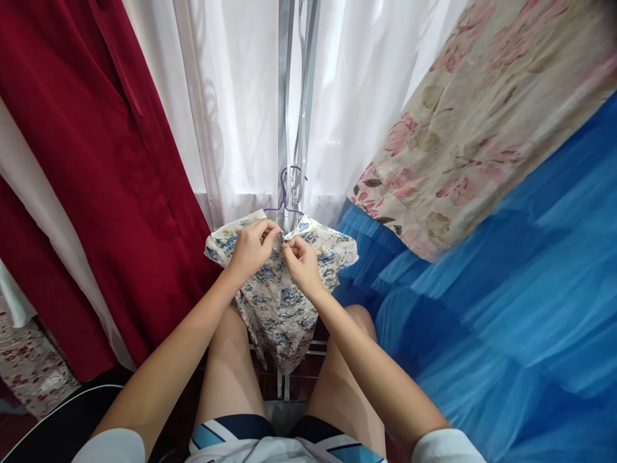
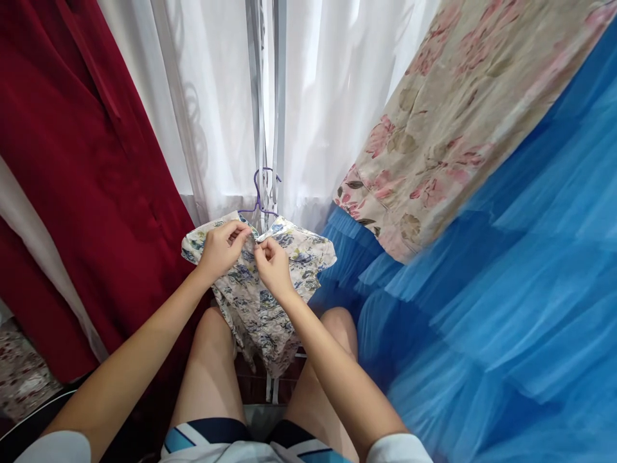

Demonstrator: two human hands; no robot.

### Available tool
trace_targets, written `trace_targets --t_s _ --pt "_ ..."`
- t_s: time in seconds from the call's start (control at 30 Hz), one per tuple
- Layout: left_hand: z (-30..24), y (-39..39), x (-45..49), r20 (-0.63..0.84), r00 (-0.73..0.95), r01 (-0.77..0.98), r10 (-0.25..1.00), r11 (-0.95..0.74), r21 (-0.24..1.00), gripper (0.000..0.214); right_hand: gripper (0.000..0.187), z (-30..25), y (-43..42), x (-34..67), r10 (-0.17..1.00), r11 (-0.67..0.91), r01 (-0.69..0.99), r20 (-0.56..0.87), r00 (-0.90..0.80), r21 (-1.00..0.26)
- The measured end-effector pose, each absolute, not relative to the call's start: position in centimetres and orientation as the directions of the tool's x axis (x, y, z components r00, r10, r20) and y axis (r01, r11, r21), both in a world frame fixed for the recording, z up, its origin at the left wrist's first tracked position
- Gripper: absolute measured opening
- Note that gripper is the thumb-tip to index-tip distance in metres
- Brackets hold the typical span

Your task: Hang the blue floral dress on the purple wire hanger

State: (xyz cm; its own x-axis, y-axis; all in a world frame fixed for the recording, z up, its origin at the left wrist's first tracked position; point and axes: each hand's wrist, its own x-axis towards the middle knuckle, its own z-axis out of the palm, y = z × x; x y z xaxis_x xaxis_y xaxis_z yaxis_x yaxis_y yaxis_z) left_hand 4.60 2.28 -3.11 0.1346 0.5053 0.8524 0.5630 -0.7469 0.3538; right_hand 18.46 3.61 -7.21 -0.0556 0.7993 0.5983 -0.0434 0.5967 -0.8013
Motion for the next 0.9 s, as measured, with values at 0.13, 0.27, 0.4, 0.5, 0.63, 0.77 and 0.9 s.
trace_targets --t_s 0.13,0.27,0.4,0.5,0.63,0.77,0.9 --pt "-2.3 2.1 5.0 0.834 -0.03 0.386 0.55 -0.764 0.517 0.017 0.02 -6.7 4.5 18.0 0.831 0.54 -0.091 0.547 -0.099 -0.837" --pt "-1.0 3.0 1.7 0.812 -0.258 0.282 0.523 -0.763 0.581 0.023 0.02 -7.9 3.9 19.0 0.853 0.501 -0.038 0.501 -0.142 -0.864" --pt "-2.7 5.7 -5.4 0.635 -0.516 0.092 0.575 -0.7 0.708 0.023 0.021 -10.5 1.2 21.0 0.874 0.463 0.037 0.449 -0.185 -0.886" --pt "-7.0 6.9 -8.5 0.298 -0.639 -0.169 0.71 -0.507 0.845 0.027 0.017 -11.3 -0.8 22.0 0.892 0.401 0.052 0.377 -0.248 -0.915" --pt "-14.8 4.6 -5.4 0.159 -0.519 -0.245 0.84 -0.325 0.913 0.038 0.016 -12.1 -2.8 23.3 0.919 0.33 0.017 0.317 -0.236 -0.944" --pt "-20.5 0.4 2.6 0.145 -0.24 -0.284 0.96 -0.212 0.935 0.037 0.022 -15.4 -4.2 25.9 0.971 0.221 -0.022 0.222 -0.082 -0.975" --pt "-20.0 -3.0 9.1 0.242 0.065 -0.266 0.968 -0.217 0.939 0.029 0.026 -18.4 -5.8 28.7 0.985 0.117 0.19 0.089 -0.151 -0.975"
